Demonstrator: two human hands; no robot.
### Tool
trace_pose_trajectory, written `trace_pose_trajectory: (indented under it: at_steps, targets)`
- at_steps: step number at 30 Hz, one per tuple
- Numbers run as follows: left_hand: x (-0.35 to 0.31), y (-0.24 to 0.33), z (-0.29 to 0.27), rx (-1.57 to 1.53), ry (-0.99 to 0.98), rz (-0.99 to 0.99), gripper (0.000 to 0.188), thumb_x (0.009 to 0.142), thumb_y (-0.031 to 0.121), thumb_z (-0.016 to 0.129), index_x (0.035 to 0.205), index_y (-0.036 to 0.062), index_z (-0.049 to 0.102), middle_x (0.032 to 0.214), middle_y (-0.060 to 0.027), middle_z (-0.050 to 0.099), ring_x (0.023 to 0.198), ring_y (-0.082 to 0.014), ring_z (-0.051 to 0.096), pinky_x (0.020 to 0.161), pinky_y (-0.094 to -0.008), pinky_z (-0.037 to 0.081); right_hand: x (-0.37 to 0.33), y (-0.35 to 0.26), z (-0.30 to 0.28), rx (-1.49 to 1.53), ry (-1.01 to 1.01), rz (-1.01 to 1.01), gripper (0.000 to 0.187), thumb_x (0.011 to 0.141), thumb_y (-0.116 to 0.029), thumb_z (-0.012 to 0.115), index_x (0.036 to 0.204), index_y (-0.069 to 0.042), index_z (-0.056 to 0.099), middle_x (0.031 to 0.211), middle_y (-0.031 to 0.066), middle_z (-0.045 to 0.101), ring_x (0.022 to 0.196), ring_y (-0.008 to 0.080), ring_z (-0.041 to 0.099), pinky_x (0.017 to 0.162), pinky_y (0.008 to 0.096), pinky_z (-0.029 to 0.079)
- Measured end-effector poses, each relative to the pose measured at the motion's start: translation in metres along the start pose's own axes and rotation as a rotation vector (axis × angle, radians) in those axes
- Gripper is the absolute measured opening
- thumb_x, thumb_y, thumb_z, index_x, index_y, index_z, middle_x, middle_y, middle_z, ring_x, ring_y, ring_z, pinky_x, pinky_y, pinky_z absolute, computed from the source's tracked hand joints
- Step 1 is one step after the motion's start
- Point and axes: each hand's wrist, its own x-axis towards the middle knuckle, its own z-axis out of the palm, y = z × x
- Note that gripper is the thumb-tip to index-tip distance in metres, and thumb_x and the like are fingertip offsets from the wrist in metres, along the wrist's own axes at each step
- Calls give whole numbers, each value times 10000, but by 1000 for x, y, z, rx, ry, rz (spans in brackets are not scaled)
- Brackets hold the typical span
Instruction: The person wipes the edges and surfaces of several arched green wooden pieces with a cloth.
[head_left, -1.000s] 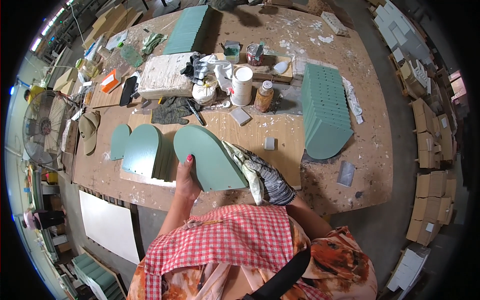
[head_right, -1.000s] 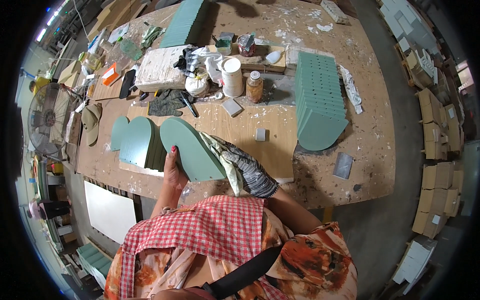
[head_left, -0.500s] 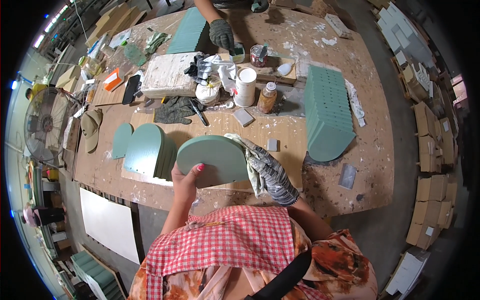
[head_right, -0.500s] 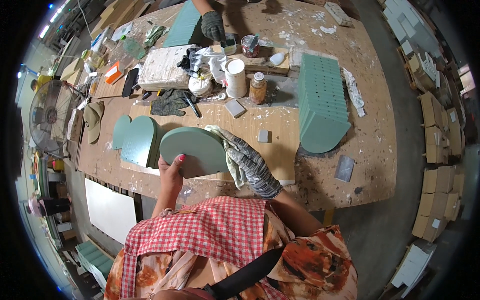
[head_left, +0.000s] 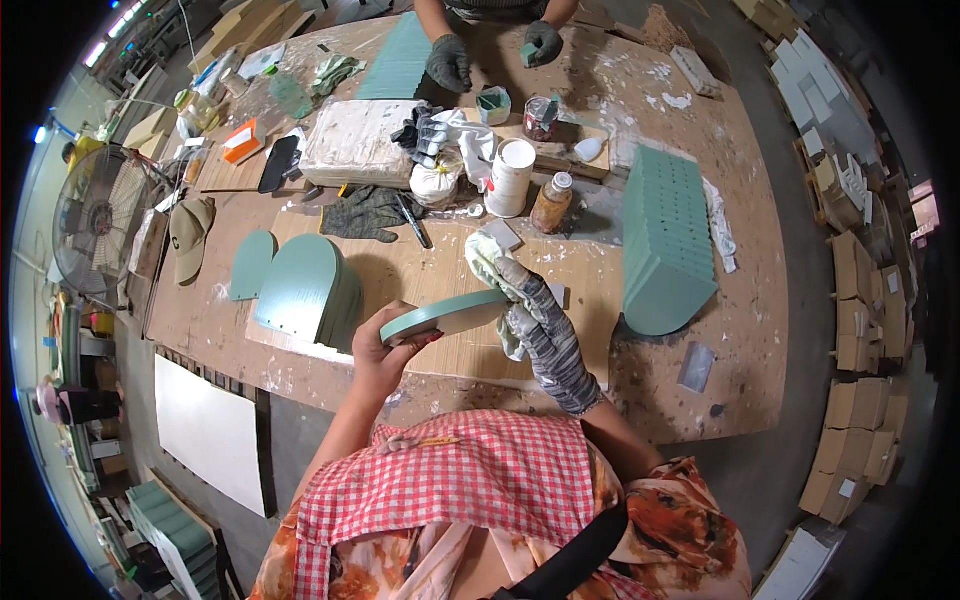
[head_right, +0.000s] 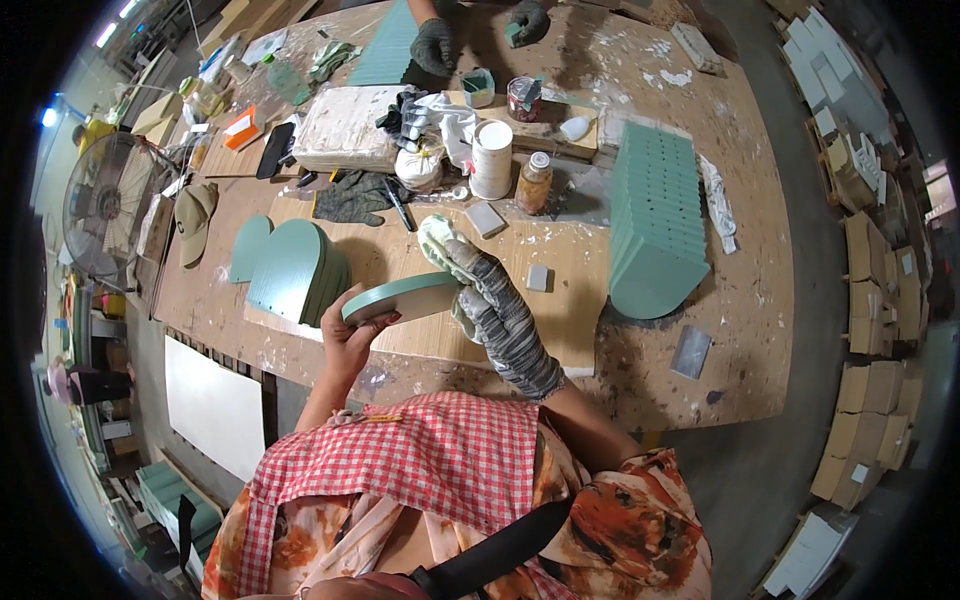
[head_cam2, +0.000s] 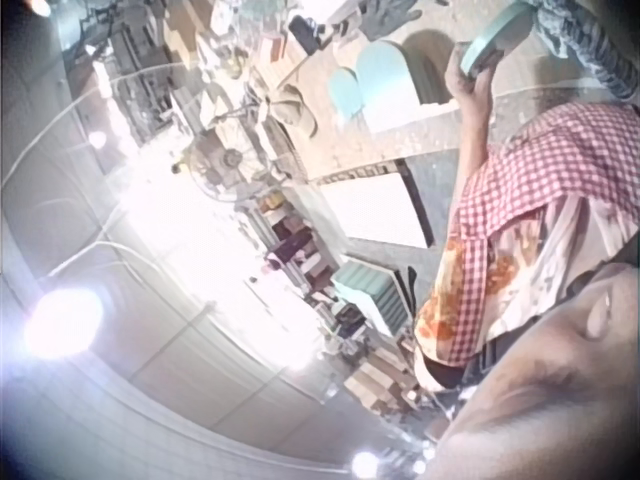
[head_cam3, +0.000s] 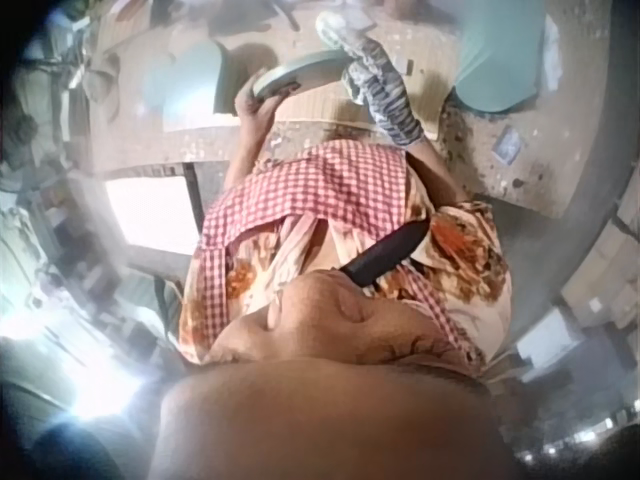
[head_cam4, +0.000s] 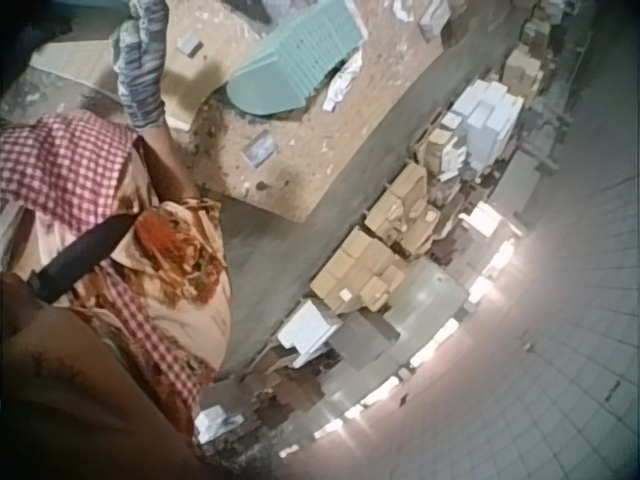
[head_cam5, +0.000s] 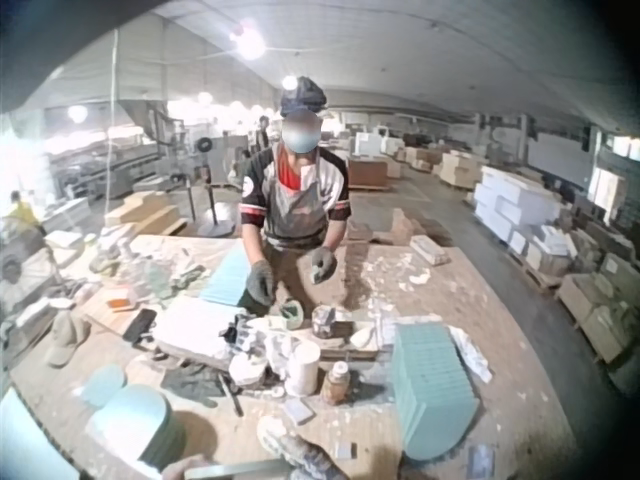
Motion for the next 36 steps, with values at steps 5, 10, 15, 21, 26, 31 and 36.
trace_pose_trajectory:
  at_steps: [5,10,15,21,26,31,36]
  targets:
    - [7,7,-1,64,-97,113,231,736,-102,658,948,-33,597,881,-84,626,790,-134,622,694,-237,508,5,-4,9,-202,-57,-147,434,922,-76,449,1353,-90,407,1402,81,374,1262,184,392,976,300,394]
    - [12,0,2,482,-205,174,325,718,-105,678,1022,-30,589,919,-112,643,805,-165,636,713,-255,506,19,0,21,-1088,-177,-581,468,832,-86,517,1297,-110,477,1378,153,405,1315,321,323,1106,461,199]
    - [9,9,4,665,-95,316,260,692,40,734,939,48,654,824,-104,653,693,-233,646,580,-281,478,24,14,9,-892,-196,-550,431,858,-72,462,1289,-81,481,1372,175,404,1301,321,350,1085,443,248]
    - [5,19,9,536,-76,331,249,676,2,741,910,30,660,777,-106,660,643,-208,643,549,-266,476,6,30,-9,-86,-138,-149,492,936,-209,459,1389,-63,333,1375,69,393,1182,144,409,940,287,390]
    - [-10,8,6,102,84,157,190,721,-54,690,900,-37,628,823,-86,648,748,-143,612,644,-255,467,4,55,-14,81,-69,-59,559,925,-327,501,1382,-59,324,1149,8,511,875,60,479,760,205,422]
    - [5,26,17,1,316,56,264,777,-4,665,1015,-43,559,895,-56,626,809,-111,575,726,-248,472,-5,85,-9,255,-41,67,526,916,-135,490,1391,-40,286,886,-15,493,741,61,450,683,193,421]
    - [14,26,25,-203,412,-60,251,833,81,656,1050,-6,564,942,-30,618,862,-83,553,769,-229,437,-3,99,-33,215,-21,337,494,926,-93,461,1396,-73,313,937,-1,560,693,121,517,645,247,470]
